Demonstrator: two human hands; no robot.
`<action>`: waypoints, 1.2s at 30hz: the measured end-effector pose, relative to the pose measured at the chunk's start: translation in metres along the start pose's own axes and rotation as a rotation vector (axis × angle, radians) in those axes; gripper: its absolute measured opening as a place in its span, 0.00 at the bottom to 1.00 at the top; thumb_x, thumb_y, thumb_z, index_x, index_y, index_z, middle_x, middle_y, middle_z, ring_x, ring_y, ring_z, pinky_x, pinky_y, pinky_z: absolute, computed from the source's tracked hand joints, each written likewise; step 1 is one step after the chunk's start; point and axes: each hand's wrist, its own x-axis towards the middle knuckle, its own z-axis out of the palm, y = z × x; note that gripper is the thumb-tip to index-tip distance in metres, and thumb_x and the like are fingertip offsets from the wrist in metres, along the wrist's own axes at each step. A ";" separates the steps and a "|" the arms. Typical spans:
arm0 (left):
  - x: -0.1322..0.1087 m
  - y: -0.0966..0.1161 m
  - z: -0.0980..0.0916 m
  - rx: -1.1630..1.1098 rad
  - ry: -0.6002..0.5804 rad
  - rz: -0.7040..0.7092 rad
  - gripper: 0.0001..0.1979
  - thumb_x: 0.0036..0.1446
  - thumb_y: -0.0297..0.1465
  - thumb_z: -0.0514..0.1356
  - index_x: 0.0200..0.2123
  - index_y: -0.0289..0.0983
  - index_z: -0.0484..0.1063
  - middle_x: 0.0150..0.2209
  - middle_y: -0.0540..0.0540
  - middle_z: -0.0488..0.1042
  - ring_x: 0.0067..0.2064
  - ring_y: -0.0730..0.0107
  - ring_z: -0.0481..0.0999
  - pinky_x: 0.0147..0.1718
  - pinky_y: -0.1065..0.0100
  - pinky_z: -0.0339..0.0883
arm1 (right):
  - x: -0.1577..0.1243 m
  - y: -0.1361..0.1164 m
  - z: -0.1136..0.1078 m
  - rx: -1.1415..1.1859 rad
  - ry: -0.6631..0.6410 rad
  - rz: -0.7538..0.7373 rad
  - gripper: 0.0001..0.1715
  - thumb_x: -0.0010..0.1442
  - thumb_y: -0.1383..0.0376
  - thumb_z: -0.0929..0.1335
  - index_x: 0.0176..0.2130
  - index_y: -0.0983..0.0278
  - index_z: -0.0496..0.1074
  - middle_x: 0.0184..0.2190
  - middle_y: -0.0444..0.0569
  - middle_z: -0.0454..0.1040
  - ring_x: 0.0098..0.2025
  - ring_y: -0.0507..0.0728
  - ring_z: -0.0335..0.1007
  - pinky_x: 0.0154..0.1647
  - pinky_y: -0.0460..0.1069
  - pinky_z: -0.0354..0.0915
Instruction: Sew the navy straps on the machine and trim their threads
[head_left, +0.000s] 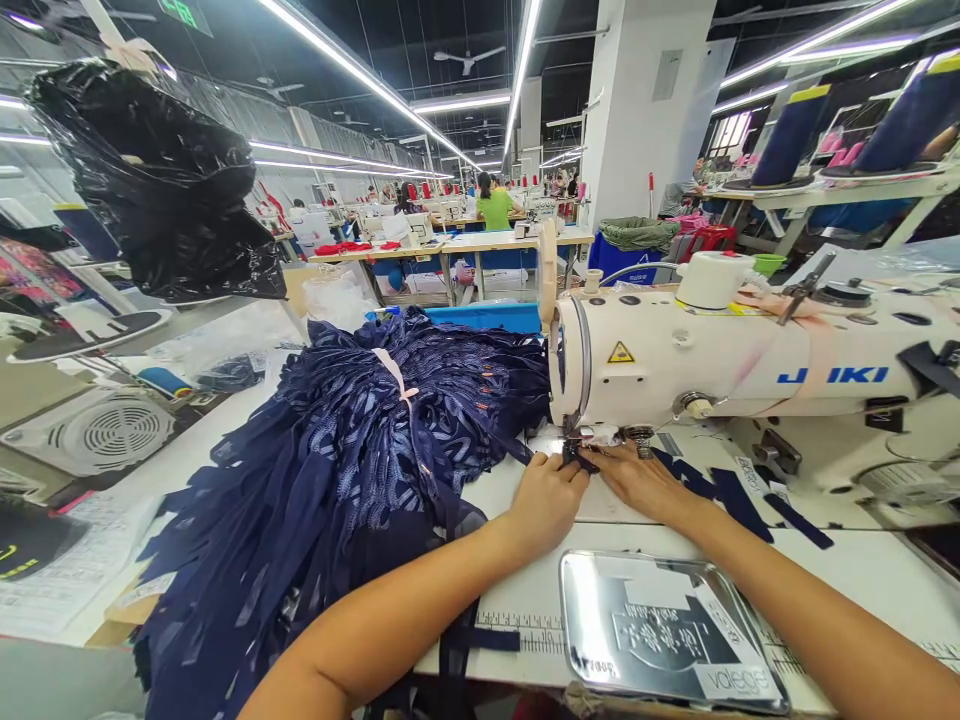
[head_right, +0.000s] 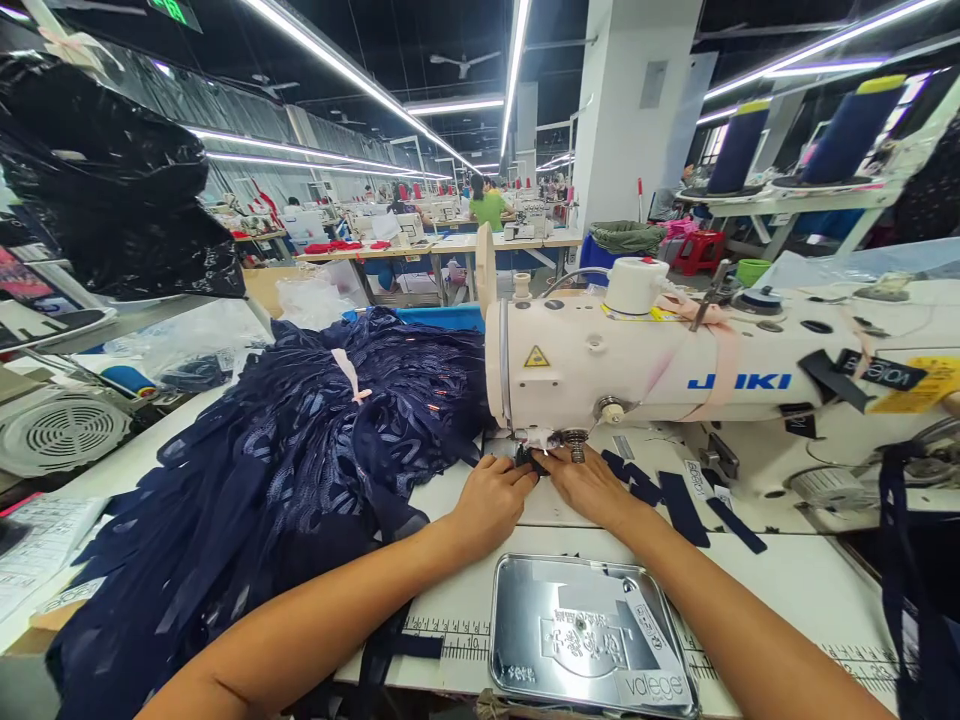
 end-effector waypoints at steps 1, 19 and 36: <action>-0.001 -0.002 -0.001 -0.018 -0.005 0.005 0.11 0.57 0.24 0.51 0.42 0.33 0.68 0.41 0.46 0.75 0.40 0.64 0.68 0.35 0.62 0.57 | -0.001 0.000 0.001 0.021 0.006 0.010 0.20 0.56 0.72 0.61 0.47 0.63 0.72 0.37 0.54 0.76 0.33 0.59 0.73 0.30 0.51 0.71; -0.010 -0.025 -0.004 -0.233 -0.044 -0.050 0.21 0.50 0.19 0.50 0.48 0.36 0.68 0.46 0.44 0.68 0.46 0.62 0.62 0.41 0.61 0.60 | -0.007 -0.002 0.012 0.466 0.128 0.022 0.17 0.60 0.68 0.58 0.41 0.63 0.74 0.39 0.52 0.73 0.41 0.55 0.70 0.43 0.51 0.68; -0.015 -0.030 -0.013 -0.028 -0.097 0.067 0.16 0.57 0.24 0.51 0.49 0.35 0.65 0.53 0.46 0.67 0.47 0.63 0.63 0.42 0.60 0.56 | -0.006 -0.007 -0.002 0.244 0.066 -0.086 0.18 0.62 0.70 0.56 0.42 0.65 0.71 0.40 0.54 0.71 0.37 0.57 0.69 0.35 0.51 0.69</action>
